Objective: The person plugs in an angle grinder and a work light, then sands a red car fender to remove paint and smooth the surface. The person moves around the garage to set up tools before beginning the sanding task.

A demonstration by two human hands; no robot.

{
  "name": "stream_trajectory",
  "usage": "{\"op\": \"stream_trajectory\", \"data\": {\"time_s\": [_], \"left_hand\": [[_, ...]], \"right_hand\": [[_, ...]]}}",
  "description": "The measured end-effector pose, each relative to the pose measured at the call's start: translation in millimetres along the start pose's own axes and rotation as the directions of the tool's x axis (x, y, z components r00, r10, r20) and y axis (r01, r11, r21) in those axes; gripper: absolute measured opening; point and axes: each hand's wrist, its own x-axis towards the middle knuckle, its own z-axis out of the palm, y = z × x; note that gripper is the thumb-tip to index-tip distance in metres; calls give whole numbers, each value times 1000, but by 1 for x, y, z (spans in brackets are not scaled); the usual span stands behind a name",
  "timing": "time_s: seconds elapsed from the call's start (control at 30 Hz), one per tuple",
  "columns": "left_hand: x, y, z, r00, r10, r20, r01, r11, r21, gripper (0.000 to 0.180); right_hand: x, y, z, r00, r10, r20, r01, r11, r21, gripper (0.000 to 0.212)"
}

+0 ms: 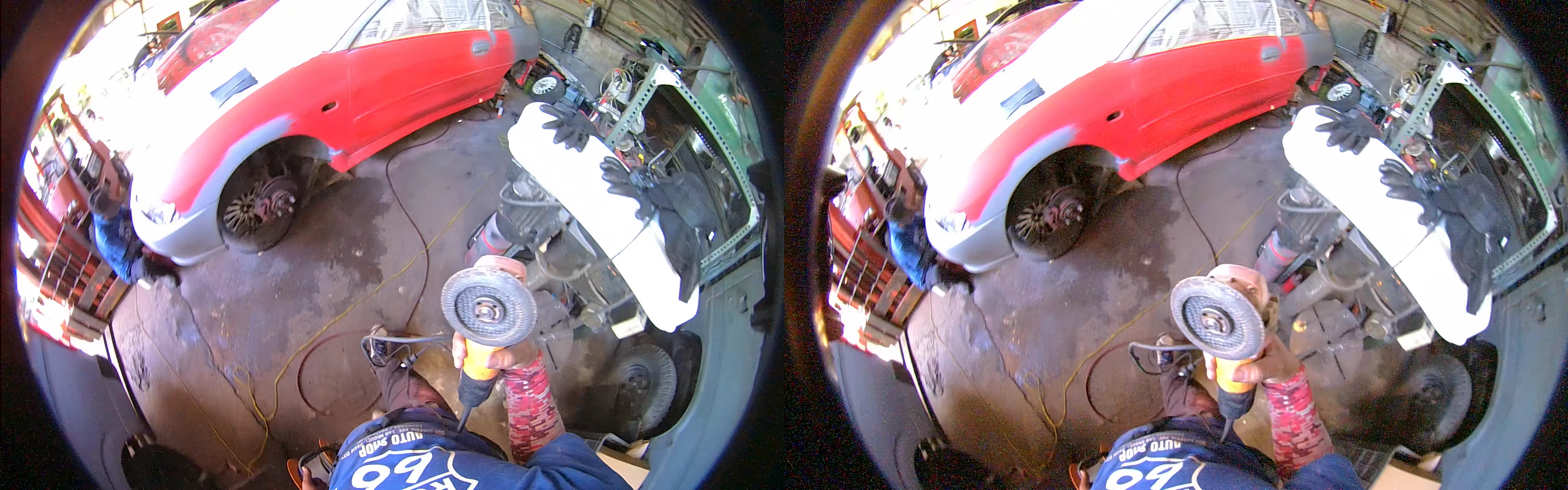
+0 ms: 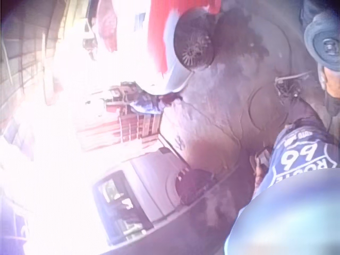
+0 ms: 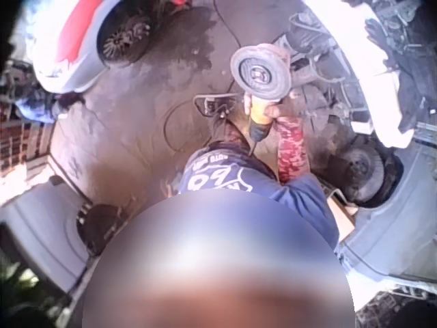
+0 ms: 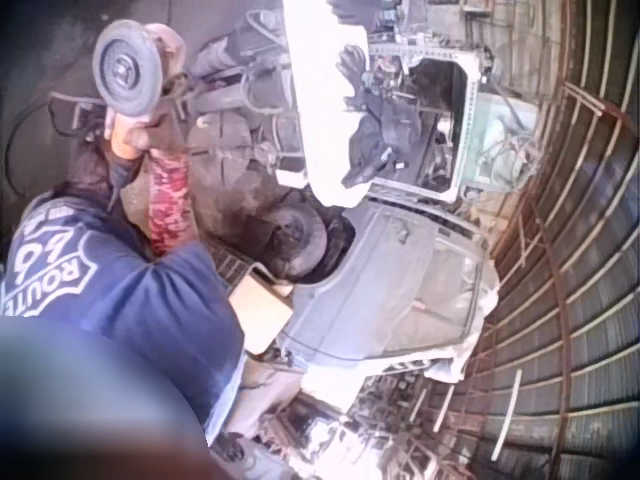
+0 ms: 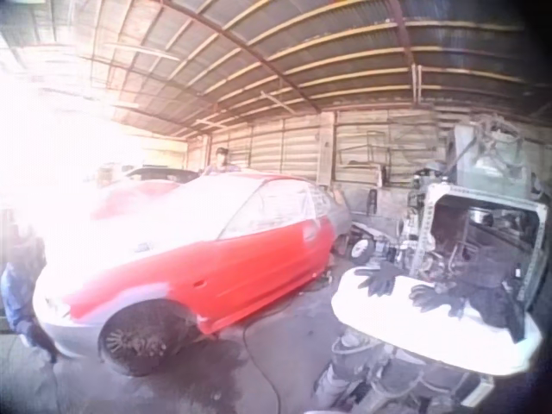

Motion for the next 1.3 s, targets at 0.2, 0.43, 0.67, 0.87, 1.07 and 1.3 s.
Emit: {"op": "stream_trajectory", "data": {"time_s": [0.2, 0.43, 0.67, 0.87, 1.07, 1.3], "left_hand": [[95, 204, 118, 996, 54, 64, -61, 993, 104, 51], [154, 411, 230, 983, 115, 141, -140, 972, 187, 52], [212, 560, 352, 967, 131, 221, -187, 949, 255, 52], [272, 696, 469, 953, 125, 276, -218, 916, 337, 53], [304, 835, 569, 921, 140, 363, -307, 834, 459, 53], [321, 935, 704, 899, 136, 417, -366, 757, 542, 54]], "right_hand": [[168, -33, -97, 1000, -15, -12, 14, 994, -108, 80], [340, -120, -176, 966, -241, -97, 237, 970, -51, 52], [444, -183, -273, 863, -399, -309, 358, 916, -183, 79], [530, -238, -381, 715, -510, -479, 461, 858, -226, 69], [576, -314, -466, 533, -628, -567, 574, 761, -304, 71], [614, -390, -584, 271, -825, -496, 616, 545, -569, 75]]}}
